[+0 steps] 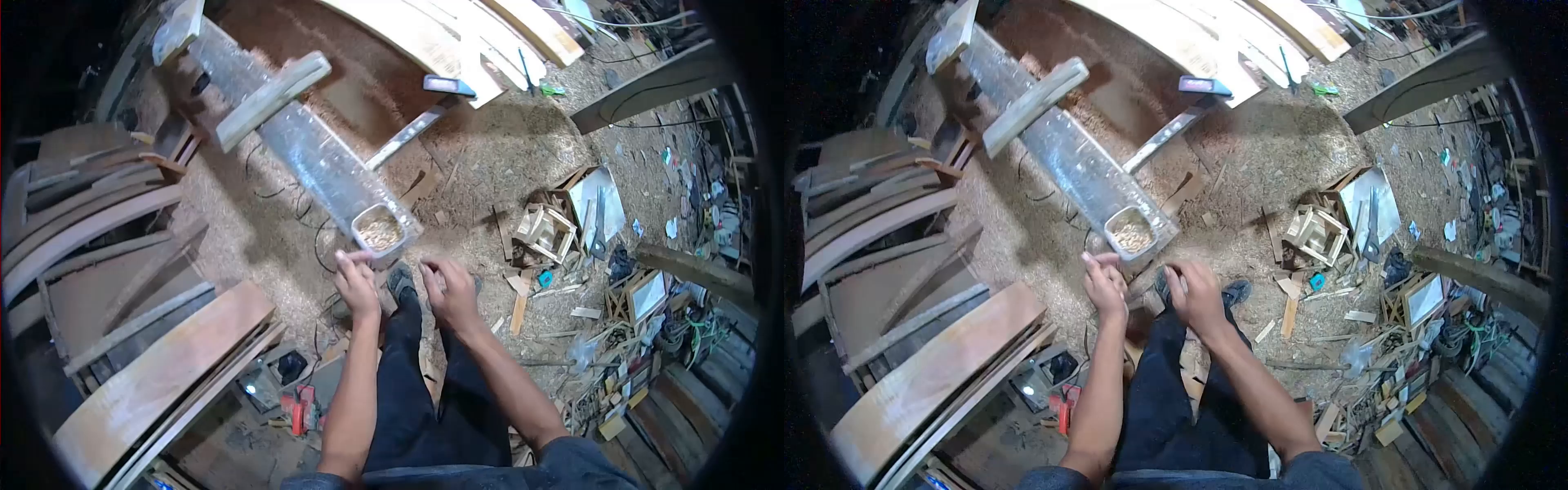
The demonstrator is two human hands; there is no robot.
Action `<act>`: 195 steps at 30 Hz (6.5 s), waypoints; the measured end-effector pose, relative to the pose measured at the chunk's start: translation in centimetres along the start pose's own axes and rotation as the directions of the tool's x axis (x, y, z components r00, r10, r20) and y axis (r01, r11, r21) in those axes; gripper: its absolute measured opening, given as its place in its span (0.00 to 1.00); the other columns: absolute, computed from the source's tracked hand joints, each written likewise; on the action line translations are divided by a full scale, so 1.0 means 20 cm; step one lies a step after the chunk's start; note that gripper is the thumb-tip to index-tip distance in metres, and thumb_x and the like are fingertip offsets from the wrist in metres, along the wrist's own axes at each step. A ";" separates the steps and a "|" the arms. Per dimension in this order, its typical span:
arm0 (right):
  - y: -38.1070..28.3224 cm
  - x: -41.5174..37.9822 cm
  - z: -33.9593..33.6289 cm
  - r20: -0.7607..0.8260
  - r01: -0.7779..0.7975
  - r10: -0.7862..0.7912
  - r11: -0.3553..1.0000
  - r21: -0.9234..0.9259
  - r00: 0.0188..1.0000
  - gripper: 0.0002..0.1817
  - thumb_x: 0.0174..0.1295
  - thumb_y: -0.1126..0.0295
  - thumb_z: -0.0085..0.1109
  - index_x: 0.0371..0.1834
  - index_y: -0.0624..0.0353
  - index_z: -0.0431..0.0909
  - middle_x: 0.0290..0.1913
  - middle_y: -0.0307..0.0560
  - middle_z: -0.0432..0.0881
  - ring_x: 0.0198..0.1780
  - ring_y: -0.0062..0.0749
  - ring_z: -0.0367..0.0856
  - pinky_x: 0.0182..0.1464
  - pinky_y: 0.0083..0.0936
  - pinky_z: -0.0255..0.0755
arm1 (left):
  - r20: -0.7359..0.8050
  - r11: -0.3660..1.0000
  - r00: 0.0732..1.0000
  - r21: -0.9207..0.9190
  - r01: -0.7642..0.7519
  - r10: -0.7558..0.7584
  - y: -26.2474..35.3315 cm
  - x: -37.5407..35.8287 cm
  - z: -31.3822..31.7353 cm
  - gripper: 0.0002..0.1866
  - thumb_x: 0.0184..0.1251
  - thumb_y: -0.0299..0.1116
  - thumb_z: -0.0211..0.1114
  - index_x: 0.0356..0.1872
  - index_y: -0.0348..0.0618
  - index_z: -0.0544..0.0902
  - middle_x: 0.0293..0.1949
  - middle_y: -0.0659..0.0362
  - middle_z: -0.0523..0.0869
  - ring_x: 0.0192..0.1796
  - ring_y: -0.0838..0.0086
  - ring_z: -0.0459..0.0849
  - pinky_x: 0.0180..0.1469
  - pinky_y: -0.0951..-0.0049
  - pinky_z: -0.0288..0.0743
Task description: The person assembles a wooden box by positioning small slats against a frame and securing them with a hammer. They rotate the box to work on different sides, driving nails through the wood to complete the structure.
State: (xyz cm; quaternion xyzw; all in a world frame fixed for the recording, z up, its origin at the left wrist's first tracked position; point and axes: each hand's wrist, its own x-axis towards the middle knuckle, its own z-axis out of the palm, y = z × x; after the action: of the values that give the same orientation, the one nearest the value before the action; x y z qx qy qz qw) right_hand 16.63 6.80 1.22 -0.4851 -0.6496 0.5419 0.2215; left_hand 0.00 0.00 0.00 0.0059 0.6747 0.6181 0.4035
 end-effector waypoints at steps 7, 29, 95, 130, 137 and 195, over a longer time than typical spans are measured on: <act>-0.07 0.30 0.36 -0.059 0.185 -0.245 0.850 -0.493 0.968 0.13 0.55 0.70 0.72 0.44 0.49 0.87 0.61 0.55 0.73 0.62 0.51 0.71 0.60 0.43 0.64 | -0.036 0.927 0.966 0.293 -0.234 0.256 -0.08 0.36 -0.18 0.12 0.72 0.29 0.63 0.52 0.37 0.77 0.36 0.62 0.81 0.35 0.81 0.79 0.40 0.78 0.75; 0.11 0.46 0.52 0.055 0.265 -0.271 0.847 -0.461 0.961 0.10 0.53 0.64 0.74 0.38 0.51 0.88 0.63 0.56 0.74 0.68 0.51 0.68 0.66 0.49 0.55 | 0.081 0.981 0.992 0.155 -0.113 0.102 -0.19 0.45 -0.23 0.07 0.74 0.30 0.63 0.43 0.37 0.79 0.32 0.64 0.83 0.30 0.85 0.79 0.33 0.83 0.73; -0.03 0.35 0.44 0.038 0.372 -0.390 0.838 -0.400 0.920 0.11 0.58 0.71 0.68 0.44 0.51 0.85 0.56 0.46 0.79 0.67 0.49 0.70 0.66 0.47 0.55 | 0.337 0.542 0.737 0.513 -0.666 0.586 0.05 0.32 -0.17 0.07 0.60 0.25 0.71 0.40 0.40 0.89 0.39 0.56 0.85 0.43 0.67 0.81 0.49 0.69 0.74; -1.80 -0.66 -0.83 -0.690 0.518 -0.488 0.834 -0.189 0.534 0.07 0.63 0.69 0.64 0.39 0.61 0.81 0.41 0.52 0.82 0.47 0.46 0.82 0.50 0.36 0.75 | 0.706 0.838 0.455 -0.422 -0.345 0.543 1.49 -1.28 0.71 0.06 0.73 0.25 0.59 0.42 0.33 0.81 0.40 0.59 0.79 0.39 0.81 0.74 0.46 0.78 0.68; -1.67 -0.99 -1.22 -0.784 0.470 -0.416 0.864 -0.182 0.461 0.08 0.68 0.71 0.59 0.41 0.65 0.81 0.40 0.51 0.83 0.44 0.40 0.83 0.49 0.32 0.75 | 0.863 0.933 0.398 -0.357 0.042 0.312 1.32 -1.69 1.03 0.07 0.73 0.30 0.62 0.44 0.37 0.81 0.34 0.63 0.81 0.36 0.82 0.77 0.40 0.82 0.70; -1.25 -1.33 -1.83 -0.839 0.384 -0.167 0.922 0.054 0.518 0.14 0.69 0.78 0.59 0.56 0.64 0.80 0.43 0.41 0.81 0.43 0.16 0.77 0.48 0.15 0.72 | 0.965 0.999 0.259 -0.027 -0.019 0.031 0.97 -2.00 1.53 0.09 0.75 0.31 0.61 0.46 0.34 0.84 0.38 0.62 0.83 0.36 0.83 0.78 0.41 0.81 0.73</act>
State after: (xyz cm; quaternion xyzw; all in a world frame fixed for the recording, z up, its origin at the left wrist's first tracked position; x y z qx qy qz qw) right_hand 48.21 2.98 42.13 -0.5408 -0.4721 0.2834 0.6359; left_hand 34.36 9.73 40.43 0.3893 0.2866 0.4965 0.7209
